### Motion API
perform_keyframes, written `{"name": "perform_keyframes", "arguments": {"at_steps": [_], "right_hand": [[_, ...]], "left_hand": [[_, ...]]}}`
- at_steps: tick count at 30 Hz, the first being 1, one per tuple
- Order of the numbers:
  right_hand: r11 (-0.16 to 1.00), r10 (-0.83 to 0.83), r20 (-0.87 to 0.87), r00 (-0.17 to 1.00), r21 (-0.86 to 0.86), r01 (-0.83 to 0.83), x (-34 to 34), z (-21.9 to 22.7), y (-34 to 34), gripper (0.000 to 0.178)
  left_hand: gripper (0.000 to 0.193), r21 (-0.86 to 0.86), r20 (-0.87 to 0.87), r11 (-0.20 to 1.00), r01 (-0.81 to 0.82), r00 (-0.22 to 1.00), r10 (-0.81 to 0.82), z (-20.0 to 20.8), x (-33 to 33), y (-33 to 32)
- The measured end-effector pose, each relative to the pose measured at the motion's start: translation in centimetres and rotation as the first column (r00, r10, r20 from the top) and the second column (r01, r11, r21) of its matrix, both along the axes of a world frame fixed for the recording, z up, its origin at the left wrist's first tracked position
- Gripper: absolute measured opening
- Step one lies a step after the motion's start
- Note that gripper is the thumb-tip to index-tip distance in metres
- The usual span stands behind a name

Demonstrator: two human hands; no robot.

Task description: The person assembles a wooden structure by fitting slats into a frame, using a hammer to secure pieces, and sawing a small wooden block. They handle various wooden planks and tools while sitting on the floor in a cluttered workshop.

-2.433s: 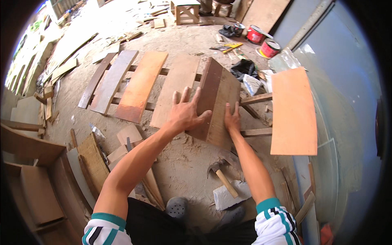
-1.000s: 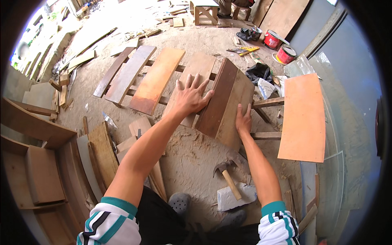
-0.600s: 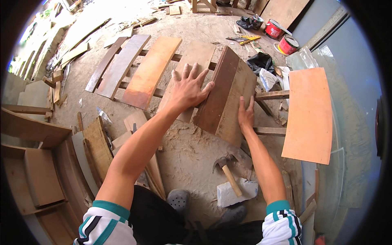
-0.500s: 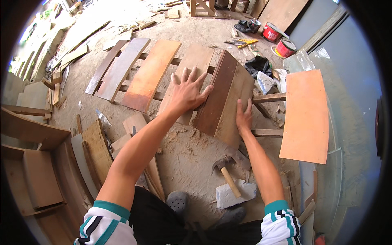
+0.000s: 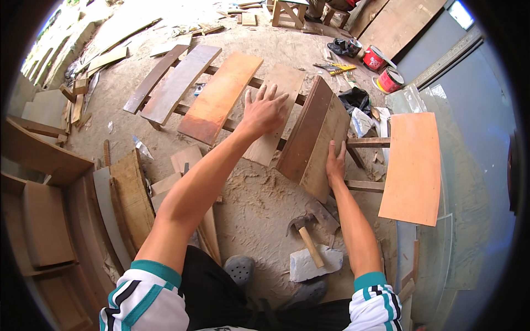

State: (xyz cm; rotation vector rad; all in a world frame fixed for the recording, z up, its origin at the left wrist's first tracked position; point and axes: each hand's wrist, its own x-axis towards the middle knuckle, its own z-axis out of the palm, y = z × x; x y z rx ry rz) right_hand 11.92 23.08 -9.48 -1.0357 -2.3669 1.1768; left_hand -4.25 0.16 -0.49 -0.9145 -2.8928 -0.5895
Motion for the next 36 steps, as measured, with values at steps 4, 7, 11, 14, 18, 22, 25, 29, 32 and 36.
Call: {"name": "perform_keyframes", "arguments": {"at_steps": [4, 7, 11, 14, 18, 22, 25, 29, 32, 36], "right_hand": [[1.0, 0.0, 0.036, 0.999, 0.017, -0.001, 0.1, 0.1, -0.4, 0.088], [1.0, 0.005, 0.024, 1.0, 0.008, -0.005, 0.4, 0.5, -0.4, 0.088], [1.0, 0.003, 0.03, 1.0, -0.01, -0.003, 0.4, 0.9, -0.8, 0.088], [1.0, -0.01, 0.065, 0.998, -0.017, 0.011, 0.9, 0.8, -0.7, 0.088], [1.0, 0.014, 0.068, 0.998, 0.003, -0.014, 0.9, 1.4, -0.8, 0.09], [0.999, 0.054, 0.118, 0.992, 0.0, -0.054, -0.7, 0.0, -0.6, 0.089], [0.997, 0.063, 0.195, 0.979, 0.038, -0.072, 0.8, -0.6, 1.4, 0.081], [0.906, 0.214, 0.24, 0.947, 0.314, -0.285, 4.0, -0.5, 1.8, 0.069], [0.837, 0.344, 0.21, 0.915, 0.374, -0.4, 7.1, 0.3, -2.4, 0.063], [0.738, 0.405, 0.273, 0.873, 0.466, -0.488, 9.6, 1.8, -2.7, 0.069]], "left_hand": [[0.052, 0.035, -0.017, 0.999, -0.005, 1.0, 0.005, -1.0, 1.1, -0.2], [0.053, 0.028, -0.019, 1.0, -0.006, 1.0, 0.007, -0.8, 1.1, 0.1], [0.052, 0.033, -0.006, 0.999, 0.006, 1.0, -0.006, -0.7, 1.2, -0.2], [0.053, 0.078, -0.001, 0.997, 0.016, 1.0, -0.016, -0.7, 1.4, -0.1], [0.048, 0.147, 0.011, 0.989, 0.011, 1.0, -0.013, -0.5, 1.3, -0.2], [0.037, 0.43, -0.124, 0.902, 0.044, 0.992, 0.01, -1.8, 0.4, -1.5], [0.031, 0.541, -0.143, 0.837, 0.087, 0.99, -0.011, -1.3, 1.4, -0.9], [0.031, 0.432, -0.111, 0.895, 0.112, 0.991, -0.07, -0.9, 3.2, -0.9], [0.032, 0.311, -0.171, 0.94, 0.14, 0.981, -0.089, -1.7, 4.3, -2.5], [0.035, 0.241, -0.196, 0.957, 0.162, 0.974, -0.116, -1.5, 5.6, -2.3]]}}
